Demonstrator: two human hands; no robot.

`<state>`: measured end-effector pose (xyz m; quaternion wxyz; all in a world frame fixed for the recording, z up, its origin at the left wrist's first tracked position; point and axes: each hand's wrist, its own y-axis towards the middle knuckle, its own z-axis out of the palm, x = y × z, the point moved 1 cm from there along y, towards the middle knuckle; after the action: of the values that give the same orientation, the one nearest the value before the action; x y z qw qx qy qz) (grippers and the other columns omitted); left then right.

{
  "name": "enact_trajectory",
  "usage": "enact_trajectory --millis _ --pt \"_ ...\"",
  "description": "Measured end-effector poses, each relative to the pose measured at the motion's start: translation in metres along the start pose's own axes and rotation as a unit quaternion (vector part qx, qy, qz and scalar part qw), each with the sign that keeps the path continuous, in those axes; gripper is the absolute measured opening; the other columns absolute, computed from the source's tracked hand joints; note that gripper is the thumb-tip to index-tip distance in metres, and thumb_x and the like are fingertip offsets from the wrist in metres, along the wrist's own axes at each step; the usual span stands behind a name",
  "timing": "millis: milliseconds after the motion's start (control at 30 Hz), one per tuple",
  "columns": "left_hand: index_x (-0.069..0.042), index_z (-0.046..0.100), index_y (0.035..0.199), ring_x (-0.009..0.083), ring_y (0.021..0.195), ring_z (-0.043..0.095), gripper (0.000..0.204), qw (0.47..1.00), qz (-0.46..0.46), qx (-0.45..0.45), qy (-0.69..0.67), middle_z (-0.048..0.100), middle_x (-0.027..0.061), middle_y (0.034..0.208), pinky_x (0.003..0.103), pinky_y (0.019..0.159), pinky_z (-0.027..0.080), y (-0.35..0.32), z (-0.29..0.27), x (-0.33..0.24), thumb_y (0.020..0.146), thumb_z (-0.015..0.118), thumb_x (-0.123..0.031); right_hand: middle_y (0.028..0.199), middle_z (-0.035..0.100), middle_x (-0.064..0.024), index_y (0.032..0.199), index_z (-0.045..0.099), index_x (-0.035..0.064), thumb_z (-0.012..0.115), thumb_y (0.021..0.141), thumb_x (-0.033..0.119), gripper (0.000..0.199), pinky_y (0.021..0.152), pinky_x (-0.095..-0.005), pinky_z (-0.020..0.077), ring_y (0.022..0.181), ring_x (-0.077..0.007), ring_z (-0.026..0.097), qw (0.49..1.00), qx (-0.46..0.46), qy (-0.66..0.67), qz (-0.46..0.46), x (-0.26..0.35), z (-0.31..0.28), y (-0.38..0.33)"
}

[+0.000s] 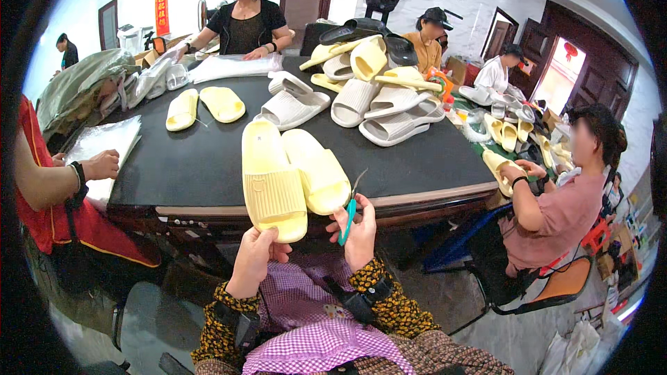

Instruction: Trim excess material from rubber slides using scissors in a factory setting.

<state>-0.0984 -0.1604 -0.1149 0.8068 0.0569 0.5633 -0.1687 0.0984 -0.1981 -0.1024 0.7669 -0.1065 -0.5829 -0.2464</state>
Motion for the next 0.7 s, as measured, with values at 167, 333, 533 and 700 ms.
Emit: enact_trajectory --millis 167,333,533,700 --pt "0.004 0.057 0.102 0.0164 0.06 0.061 0.022 1.0 0.006 0.009 0.023 0.064 0.0108 0.079 0.031 0.049 0.051 -0.007 0.001 0.003 0.091 0.049 -0.013 0.089 0.062 -0.0128 0.132 0.032 -0.0035 0.068 0.085 0.017 0.062 0.045 -0.0249 0.0493 0.063 -0.0153 0.062 1.0 -0.014 -0.009 -0.002 0.0 0.003 0.001" --pt "0.004 0.057 0.102 0.0159 0.061 0.061 0.022 1.0 0.012 0.002 0.029 0.064 0.0101 0.078 0.03 0.05 0.051 -0.014 0.004 0.006 0.093 0.049 -0.015 0.086 0.061 -0.0125 0.13 0.035 -0.0042 0.065 0.087 0.016 0.056 0.046 -0.0264 0.0502 0.063 -0.0166 0.063 0.999 -0.014 0.033 -0.003 -0.003 0.001 0.001" --pt "0.002 0.058 0.102 0.0122 0.061 0.061 0.026 0.999 0.02 0.022 -0.029 0.064 0.0075 0.08 0.026 0.052 0.051 -0.023 0.007 0.001 0.097 0.05 -0.022 0.085 0.061 -0.0122 0.129 0.037 -0.0046 0.065 0.087 0.017 0.055 0.046 -0.0264 0.0501 0.061 -0.0166 0.062 1.0 -0.014 0.017 -0.002 -0.001 -0.001 0.0" --pt "0.002 0.057 0.103 0.012 0.061 0.06 0.028 0.998 0.044 0.008 -0.043 0.064 0.0072 0.079 0.026 0.053 0.051 -0.028 0.003 -0.002 0.097 0.05 -0.025 0.082 0.061 -0.0089 0.128 0.037 -0.0035 0.067 0.085 0.014 0.055 0.045 -0.0233 0.0472 0.058 -0.0128 0.06 0.992 0.002 -0.116 -0.045 0.018 -0.021 0.003"
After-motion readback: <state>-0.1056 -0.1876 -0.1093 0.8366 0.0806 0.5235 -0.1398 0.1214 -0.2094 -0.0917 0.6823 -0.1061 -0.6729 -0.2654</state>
